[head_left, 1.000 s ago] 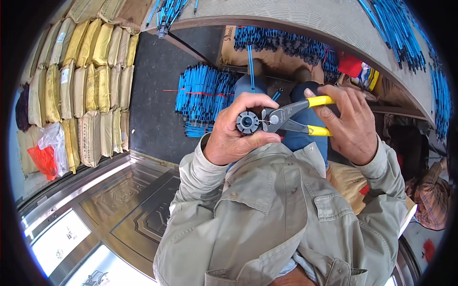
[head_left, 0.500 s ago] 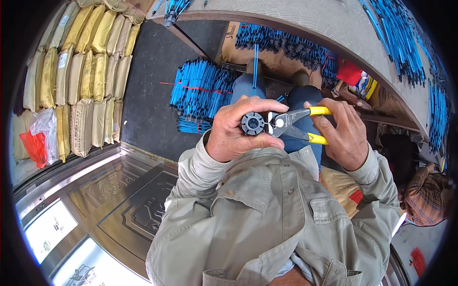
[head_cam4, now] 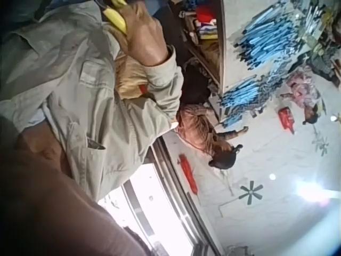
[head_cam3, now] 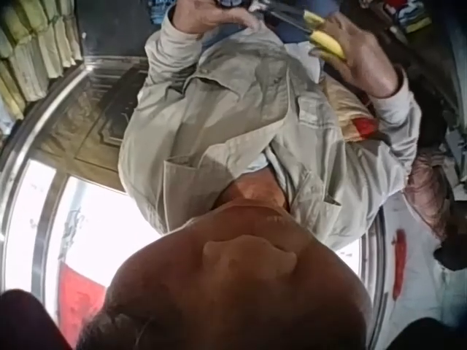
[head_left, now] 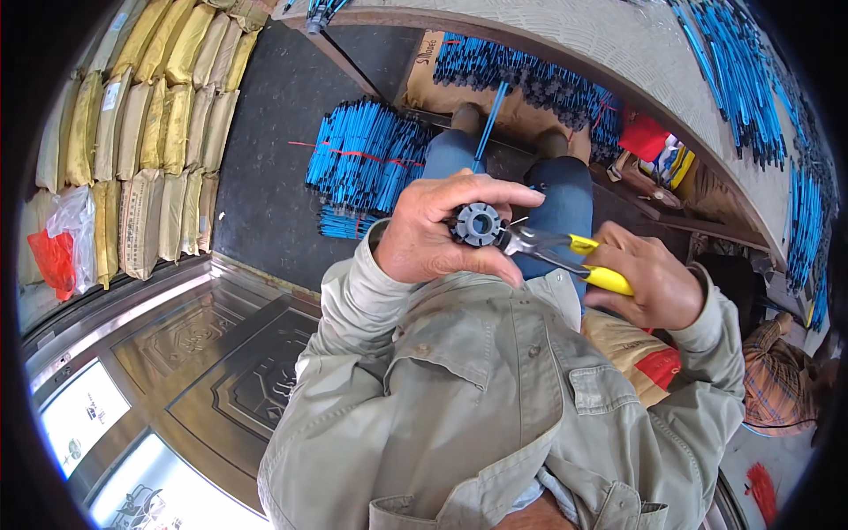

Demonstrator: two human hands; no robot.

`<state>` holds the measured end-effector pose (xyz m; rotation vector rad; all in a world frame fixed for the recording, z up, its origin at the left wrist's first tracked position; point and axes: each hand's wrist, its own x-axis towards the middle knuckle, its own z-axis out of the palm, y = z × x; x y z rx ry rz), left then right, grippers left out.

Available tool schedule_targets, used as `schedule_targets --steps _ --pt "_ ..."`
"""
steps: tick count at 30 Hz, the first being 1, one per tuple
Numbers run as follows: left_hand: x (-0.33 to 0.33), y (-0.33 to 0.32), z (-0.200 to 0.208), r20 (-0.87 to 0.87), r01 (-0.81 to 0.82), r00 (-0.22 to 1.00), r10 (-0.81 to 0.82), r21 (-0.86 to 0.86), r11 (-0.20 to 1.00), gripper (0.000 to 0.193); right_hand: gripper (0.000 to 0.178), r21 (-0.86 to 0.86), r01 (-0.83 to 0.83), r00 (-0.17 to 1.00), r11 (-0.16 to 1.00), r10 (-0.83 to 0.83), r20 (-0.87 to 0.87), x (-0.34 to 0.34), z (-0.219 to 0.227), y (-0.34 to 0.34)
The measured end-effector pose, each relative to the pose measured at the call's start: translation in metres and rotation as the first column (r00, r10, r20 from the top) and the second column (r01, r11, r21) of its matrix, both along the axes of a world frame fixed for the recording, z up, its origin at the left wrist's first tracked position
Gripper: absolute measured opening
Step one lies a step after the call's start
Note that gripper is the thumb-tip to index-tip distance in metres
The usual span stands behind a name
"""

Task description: Assembling blue plastic components and using pliers to trim or adjust parts at a workbench.

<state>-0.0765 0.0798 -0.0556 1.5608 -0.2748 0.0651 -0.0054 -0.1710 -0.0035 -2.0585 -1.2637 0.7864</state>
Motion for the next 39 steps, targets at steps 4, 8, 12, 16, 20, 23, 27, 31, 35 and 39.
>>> schedule_targets --steps 4,8,12,16,20,23,27,31,35,39 --pt "0.008 0.005 -0.003 0.004 0.104 0.995 -0.104 -0.051 0.993 0.071 0.026 -0.069 -0.067 0.445 0.995 -0.032 -0.895 0.007 -0.006 -0.01" --pt "0.021 0.012 -0.003 0.051 0.187 0.982 -0.184 -0.065 0.98 0.076 0.036 0.211 0.098 -0.151 0.972 0.224 -0.963 -0.025 -0.055 -0.002" --pt "0.027 0.018 -0.007 0.039 0.266 0.964 -0.263 -0.161 0.951 0.083 0.04 0.422 0.24 -0.278 0.875 0.478 -0.833 -0.049 -0.085 0.028" --pt "0.024 0.019 -0.007 0.024 0.205 0.978 -0.205 -0.21 0.956 0.087 0.042 0.504 0.308 -0.287 0.807 0.584 -0.759 -0.06 -0.103 0.05" --pt "0.024 0.019 -0.004 0.001 0.19 0.981 -0.194 -0.215 0.958 0.093 0.041 0.504 0.368 -0.244 0.782 0.604 -0.759 -0.071 -0.102 0.054" --pt "0.023 0.021 -0.003 -0.015 0.209 0.976 -0.216 -0.203 0.957 0.097 0.04 0.48 0.415 -0.19 0.773 0.59 -0.785 -0.076 -0.101 0.057" --pt "0.019 0.019 -0.01 -0.04 0.155 0.982 -0.184 -0.38 0.912 0.09 0.037 0.511 0.607 0.173 0.609 0.526 -0.833 -0.073 -0.099 0.06" --pt "0.007 -0.003 -0.002 0.093 0.01 0.995 0.028 -0.388 0.922 0.097 0.013 0.46 0.773 0.567 0.437 -0.15 -0.81 -0.053 -0.097 0.077" --pt "-0.008 -0.026 -0.006 0.103 -0.117 0.983 0.154 -0.299 0.947 0.088 0.009 0.503 0.781 0.624 0.37 -0.429 -0.654 -0.06 -0.104 0.094" --pt "-0.026 -0.037 -0.011 0.11 -0.31 0.943 0.313 -0.044 0.95 0.066 0.018 0.545 0.754 0.656 0.366 -0.375 -0.655 -0.067 -0.11 0.098"
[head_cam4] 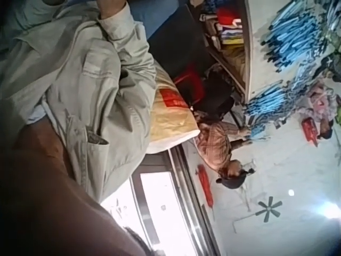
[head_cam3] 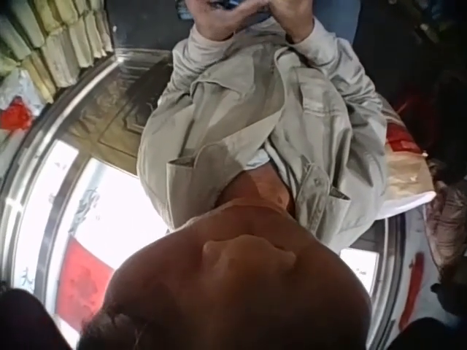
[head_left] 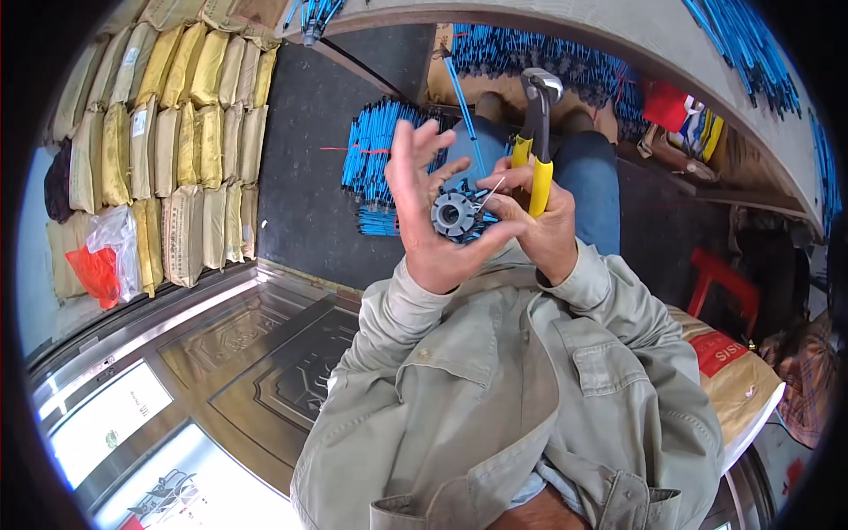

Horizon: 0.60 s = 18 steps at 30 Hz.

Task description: Assembling blue plastic components and using pliers to trim or adjust parts at a workbench.

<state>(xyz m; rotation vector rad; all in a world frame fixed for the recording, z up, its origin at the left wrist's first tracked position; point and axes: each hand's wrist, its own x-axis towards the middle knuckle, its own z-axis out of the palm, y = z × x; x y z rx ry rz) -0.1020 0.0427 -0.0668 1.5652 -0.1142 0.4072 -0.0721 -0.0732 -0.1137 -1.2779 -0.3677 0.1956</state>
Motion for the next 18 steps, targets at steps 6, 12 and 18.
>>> schedule_targets --steps 6,12,18 --pt "-0.012 0.001 -0.007 0.003 -0.128 0.991 0.131 0.215 0.968 0.045 0.02 -0.038 0.005 0.965 0.999 0.005 0.261 0.005 0.01 -0.013" --pt "-0.009 0.007 -0.005 0.022 -0.083 0.997 0.081 0.218 0.972 0.035 0.021 -0.209 0.032 0.976 0.977 0.014 0.215 0.016 0.052 -0.038" --pt "-0.006 0.009 0.0 -0.022 -0.077 0.996 0.081 0.122 0.989 0.034 0.019 -0.059 -0.178 0.922 0.982 0.188 0.339 0.042 0.046 -0.022"
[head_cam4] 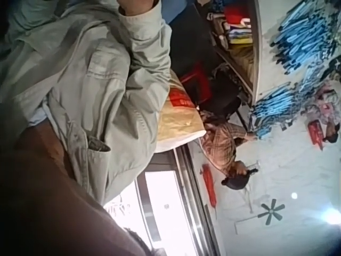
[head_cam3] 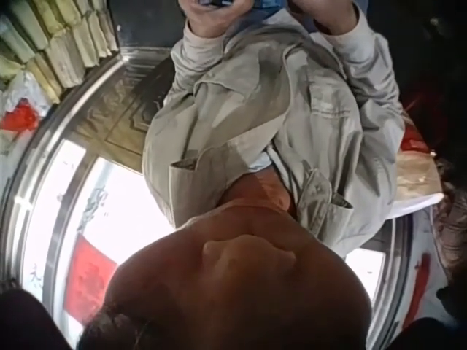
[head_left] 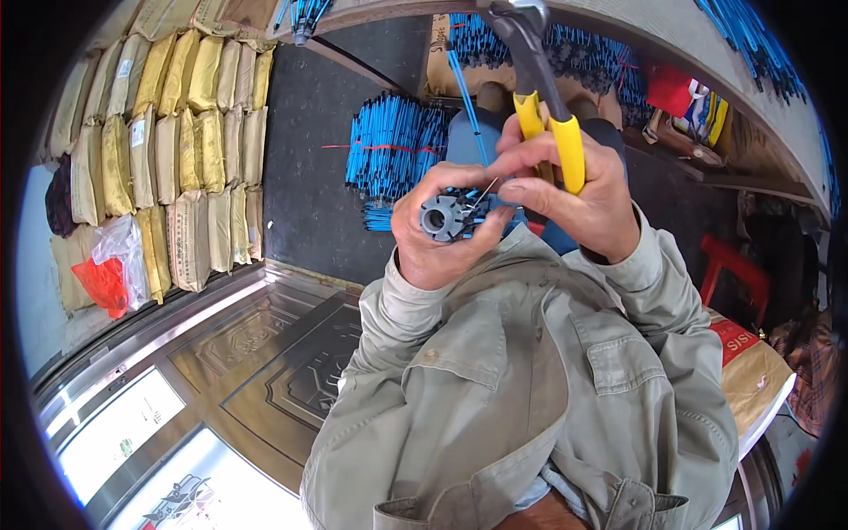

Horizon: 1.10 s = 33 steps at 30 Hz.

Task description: Assembling blue plastic components and using pliers to trim or adjust parts at a workbench.

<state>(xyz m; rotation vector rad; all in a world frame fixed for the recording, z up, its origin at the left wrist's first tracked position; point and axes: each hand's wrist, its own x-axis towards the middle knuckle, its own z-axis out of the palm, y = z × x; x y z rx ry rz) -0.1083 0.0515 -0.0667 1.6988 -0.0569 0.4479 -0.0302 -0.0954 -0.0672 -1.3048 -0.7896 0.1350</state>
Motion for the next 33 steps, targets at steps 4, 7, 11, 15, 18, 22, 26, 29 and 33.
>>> schedule_targets --steps 4,7,11,15,18,22,26,29,33 --pt "0.002 0.008 -0.003 0.008 -0.002 1.0 0.002 0.037 0.999 0.033 0.02 -0.076 0.035 0.999 0.997 -0.036 -0.011 -0.017 0.011 0.002" --pt "0.001 0.012 -0.003 -0.01 0.039 0.999 -0.039 0.014 0.999 0.033 0.019 -0.101 0.076 0.997 0.992 -0.073 0.036 -0.015 0.02 0.006" --pt "0.0 0.014 -0.002 -0.063 0.145 0.986 -0.152 -0.095 0.985 0.032 0.016 -0.092 0.151 0.974 0.984 -0.132 0.184 -0.005 0.028 0.013" --pt "0.002 0.018 -0.01 -0.018 0.096 0.995 -0.098 -0.061 0.993 0.032 0.018 -0.346 0.112 0.97 0.932 -0.026 0.243 0.011 0.029 0.013" --pt "0.003 0.02 -0.006 0.004 -0.003 1.0 0.003 -0.084 0.996 0.031 0.021 -0.225 0.294 0.856 0.929 -0.151 0.495 0.003 0.038 -0.007" --pt "0.006 0.024 -0.006 0.044 -0.065 0.997 0.07 -0.108 0.992 0.03 0.029 -0.518 0.521 0.705 0.679 0.001 0.71 -0.005 0.054 -0.03" --pt "0.011 0.028 -0.013 0.114 0.004 0.993 0.006 -0.085 0.996 0.03 0.032 -0.574 0.645 0.592 0.504 0.145 0.793 -0.007 0.059 -0.033" --pt "0.009 0.027 -0.01 0.079 0.015 0.997 -0.011 -0.045 0.999 0.03 0.034 -0.54 0.684 0.536 0.49 0.164 0.828 -0.003 0.062 -0.029" --pt "0.005 0.028 -0.012 0.058 0.049 0.997 -0.045 -0.084 0.995 0.032 0.034 -0.517 0.702 0.487 0.491 0.2 0.85 0.001 0.068 -0.024"
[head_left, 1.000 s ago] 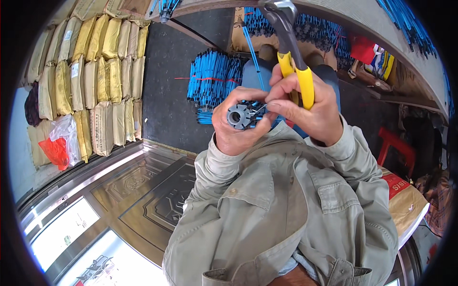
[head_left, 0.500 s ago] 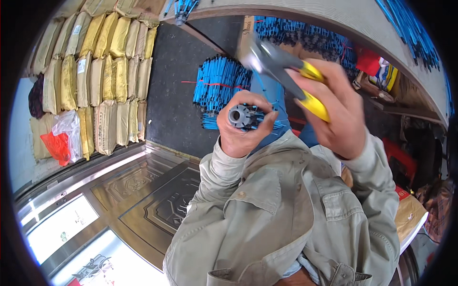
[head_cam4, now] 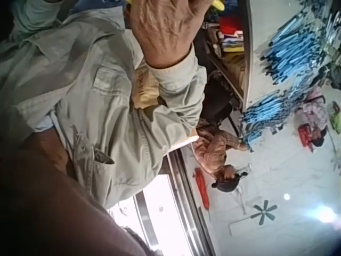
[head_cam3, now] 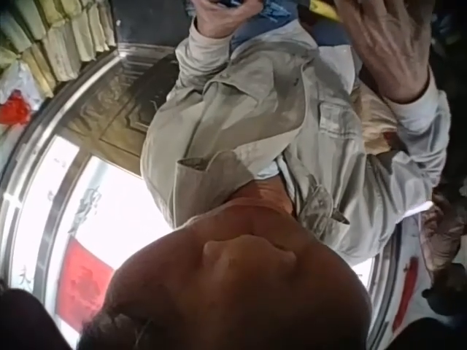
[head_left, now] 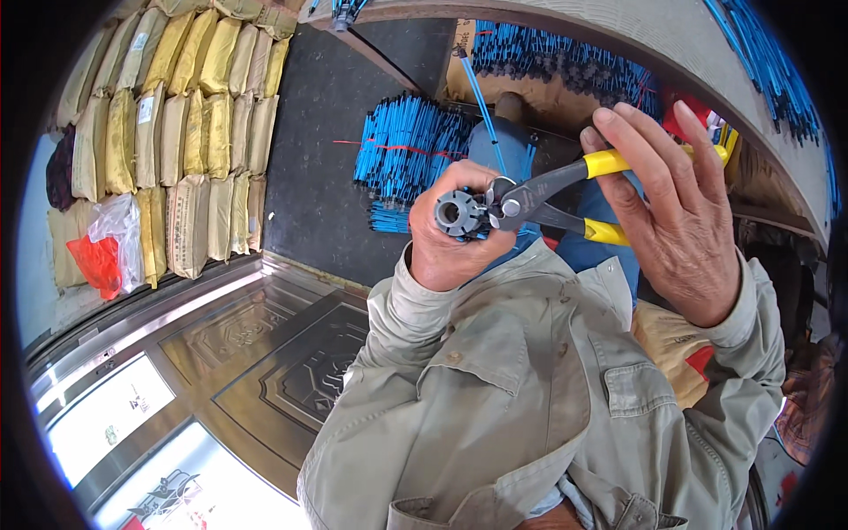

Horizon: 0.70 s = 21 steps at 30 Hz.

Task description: Assembling blue plastic components and using pliers to trim or adjust parts at a workbench.

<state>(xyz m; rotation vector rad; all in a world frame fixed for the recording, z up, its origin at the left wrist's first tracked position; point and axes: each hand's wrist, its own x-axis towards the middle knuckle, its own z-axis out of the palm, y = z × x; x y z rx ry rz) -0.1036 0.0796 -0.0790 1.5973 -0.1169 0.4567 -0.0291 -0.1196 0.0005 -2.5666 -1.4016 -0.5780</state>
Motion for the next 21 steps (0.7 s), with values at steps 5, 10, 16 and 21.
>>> schedule_targets --steps 5,10,16,21 --pt "0.0 0.001 0.0 -0.008 0.053 0.999 -0.053 -0.042 0.998 0.033 0.033 -0.092 -0.028 0.999 0.995 0.032 0.042 0.006 0.017 -0.002" --pt "0.001 0.0 -0.001 0.015 0.004 1.0 -0.003 -0.056 0.998 0.033 0.03 -0.224 -0.044 0.997 0.974 0.058 0.056 0.001 0.023 -0.002" --pt "0.001 0.003 -0.006 0.017 -0.038 0.999 0.042 -0.187 0.982 0.034 0.02 0.119 0.034 0.987 0.992 -0.014 -0.159 -0.032 -0.05 0.014" --pt "0.004 0.007 -0.007 0.0 0.006 1.0 -0.006 -0.196 0.981 0.031 0.021 0.402 0.222 0.964 0.888 -0.14 -0.225 -0.029 -0.084 0.028"
